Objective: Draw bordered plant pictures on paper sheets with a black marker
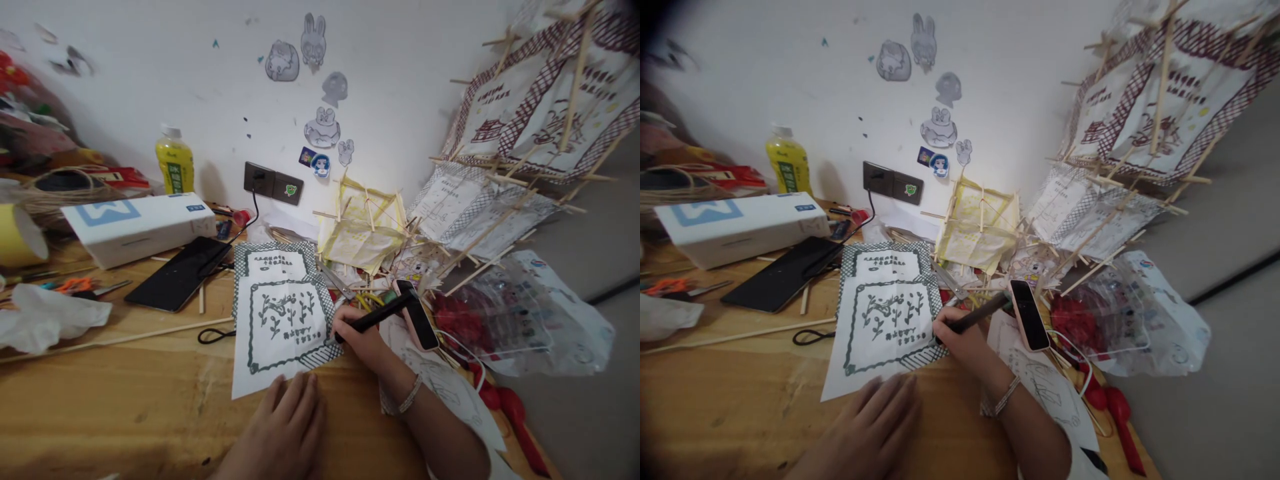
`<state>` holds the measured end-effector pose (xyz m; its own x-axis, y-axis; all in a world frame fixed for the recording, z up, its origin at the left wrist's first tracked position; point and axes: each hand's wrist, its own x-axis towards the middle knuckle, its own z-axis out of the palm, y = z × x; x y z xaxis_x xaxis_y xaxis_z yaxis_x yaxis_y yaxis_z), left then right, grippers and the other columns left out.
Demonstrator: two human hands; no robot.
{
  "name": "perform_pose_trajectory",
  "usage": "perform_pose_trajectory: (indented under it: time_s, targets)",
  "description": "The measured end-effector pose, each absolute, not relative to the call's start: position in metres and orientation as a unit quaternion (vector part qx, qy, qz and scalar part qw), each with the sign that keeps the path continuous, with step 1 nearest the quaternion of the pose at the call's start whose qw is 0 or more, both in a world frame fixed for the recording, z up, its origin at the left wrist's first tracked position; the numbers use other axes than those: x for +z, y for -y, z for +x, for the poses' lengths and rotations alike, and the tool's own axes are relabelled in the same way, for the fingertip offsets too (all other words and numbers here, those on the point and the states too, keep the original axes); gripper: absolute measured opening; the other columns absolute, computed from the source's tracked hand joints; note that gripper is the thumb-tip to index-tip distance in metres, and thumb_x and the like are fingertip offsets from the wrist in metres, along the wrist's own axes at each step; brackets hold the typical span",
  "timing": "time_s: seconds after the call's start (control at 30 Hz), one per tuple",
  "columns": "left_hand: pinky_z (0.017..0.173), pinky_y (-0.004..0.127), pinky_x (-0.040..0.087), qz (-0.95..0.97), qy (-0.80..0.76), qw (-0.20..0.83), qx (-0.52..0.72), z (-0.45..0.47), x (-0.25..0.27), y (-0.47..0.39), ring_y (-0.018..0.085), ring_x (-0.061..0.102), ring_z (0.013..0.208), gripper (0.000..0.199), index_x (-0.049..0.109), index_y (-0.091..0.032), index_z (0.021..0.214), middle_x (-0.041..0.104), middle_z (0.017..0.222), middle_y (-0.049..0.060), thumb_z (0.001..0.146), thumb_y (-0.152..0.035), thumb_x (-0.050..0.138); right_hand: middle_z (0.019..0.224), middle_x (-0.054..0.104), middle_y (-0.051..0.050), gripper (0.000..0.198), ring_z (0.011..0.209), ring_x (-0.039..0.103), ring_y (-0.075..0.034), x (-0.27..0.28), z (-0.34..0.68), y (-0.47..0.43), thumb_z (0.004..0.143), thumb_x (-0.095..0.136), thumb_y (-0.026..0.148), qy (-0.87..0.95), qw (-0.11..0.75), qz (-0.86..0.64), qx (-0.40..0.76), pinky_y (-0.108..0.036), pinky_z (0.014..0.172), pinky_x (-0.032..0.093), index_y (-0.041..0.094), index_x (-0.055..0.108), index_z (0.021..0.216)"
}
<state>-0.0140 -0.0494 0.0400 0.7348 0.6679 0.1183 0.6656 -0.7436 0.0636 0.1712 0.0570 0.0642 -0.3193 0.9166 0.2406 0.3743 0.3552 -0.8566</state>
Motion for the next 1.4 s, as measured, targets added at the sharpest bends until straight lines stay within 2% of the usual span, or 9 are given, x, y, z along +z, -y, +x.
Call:
perform_pose_trajectory:
  time_s: [0.1,0.2,0.33,0.7,0.9,1.07,1.17,1.23,1.4]
  targets:
    - [0.099,0.054,0.036,0.932,-0.353,0.003,0.077,-0.014,0.037,0.048,0.037,0.041,0.125,0.048,0.051,-0.009,0.132,0.05,0.135,0.021,0.091,-0.035,0.049,0.054,0.045,0.005,0.017,0.048,0.043,-0.01,0.064,0.166,-0.049,0.079,0.054,0.03,0.702,0.403,-0.448,0.379,-0.021,0.047,0.034,0.019,0.052,0.066]
    - [0.098,0.053,0.037,0.935,-0.346,-0.003,0.085,-0.015,0.036,0.045,0.037,0.044,0.123,0.051,0.053,-0.009,0.13,0.051,0.133,0.02,0.094,-0.044,0.043,0.061,0.051,0.004,0.007,0.054,0.048,-0.01,0.061,0.158,-0.038,0.075,0.058,0.025,0.702,0.403,-0.449,0.379,-0.021,0.051,0.038,0.019,0.055,0.073]
    - [0.096,0.054,0.038,0.936,-0.342,-0.017,0.085,-0.016,0.034,0.046,0.038,0.044,0.123,0.049,0.051,-0.007,0.131,0.05,0.134,0.022,0.096,-0.039,0.04,0.07,0.059,0.002,0.006,0.064,0.055,-0.012,0.054,0.152,-0.024,0.072,0.062,0.018,0.714,0.373,-0.446,0.389,-0.022,0.058,0.043,0.02,0.059,0.078]
    - [0.097,0.051,0.038,0.937,-0.337,-0.01,0.091,-0.015,0.038,0.044,0.035,0.045,0.123,0.056,0.049,-0.009,0.134,0.051,0.133,0.021,0.095,-0.049,0.039,0.065,0.06,0.002,0.004,0.06,0.054,-0.013,0.047,0.155,-0.017,0.074,0.062,0.019,0.761,0.31,-0.49,0.291,-0.023,0.057,0.042,0.02,0.061,0.07]
    - [0.097,0.052,0.038,0.941,-0.33,0.01,0.081,-0.016,0.04,0.043,0.034,0.041,0.128,0.055,0.047,-0.011,0.136,0.046,0.138,0.018,0.095,-0.047,0.041,0.063,0.059,0.002,0.009,0.059,0.054,-0.013,0.048,0.152,-0.015,0.075,0.063,0.023,0.765,0.307,-0.486,0.291,-0.023,0.055,0.04,0.02,0.06,0.067]
    - [0.1,0.051,0.036,0.936,-0.338,0.018,0.092,-0.013,0.034,0.046,0.032,0.042,0.128,0.055,0.045,-0.015,0.137,0.048,0.138,0.015,0.092,-0.047,0.047,0.059,0.058,0.002,0.012,0.055,0.052,-0.012,0.05,0.148,-0.017,0.074,0.062,0.022,0.769,0.302,-0.478,0.299,-0.023,0.054,0.039,0.02,0.059,0.063]
    - [0.101,0.056,0.033,0.934,-0.344,0.012,0.089,-0.011,0.032,0.048,0.035,0.039,0.129,0.056,0.044,-0.013,0.137,0.047,0.139,0.017,0.091,-0.043,0.051,0.06,0.059,0.002,0.01,0.057,0.053,-0.012,0.051,0.147,-0.017,0.074,0.062,0.023,0.772,0.296,-0.475,0.303,-0.023,0.055,0.039,0.02,0.062,0.065]
    - [0.101,0.058,0.032,0.935,-0.344,0.007,0.085,-0.01,0.031,0.048,0.036,0.039,0.129,0.056,0.045,-0.011,0.136,0.046,0.138,0.018,0.092,-0.043,0.05,0.06,0.06,0.002,0.009,0.057,0.053,-0.012,0.051,0.146,-0.017,0.074,0.063,0.023,0.77,0.29,-0.478,0.307,-0.023,0.055,0.039,0.02,0.063,0.065]
    - [0.097,0.053,0.037,0.937,-0.332,-0.024,0.109,-0.013,0.028,0.046,0.033,0.044,0.125,0.059,0.049,-0.013,0.133,0.052,0.134,0.016,0.093,-0.055,0.041,0.061,0.061,0.002,0.01,0.058,0.054,-0.012,0.052,0.145,-0.016,0.074,0.063,0.024,0.77,0.274,-0.486,0.31,-0.022,0.056,0.04,0.019,0.063,0.065]
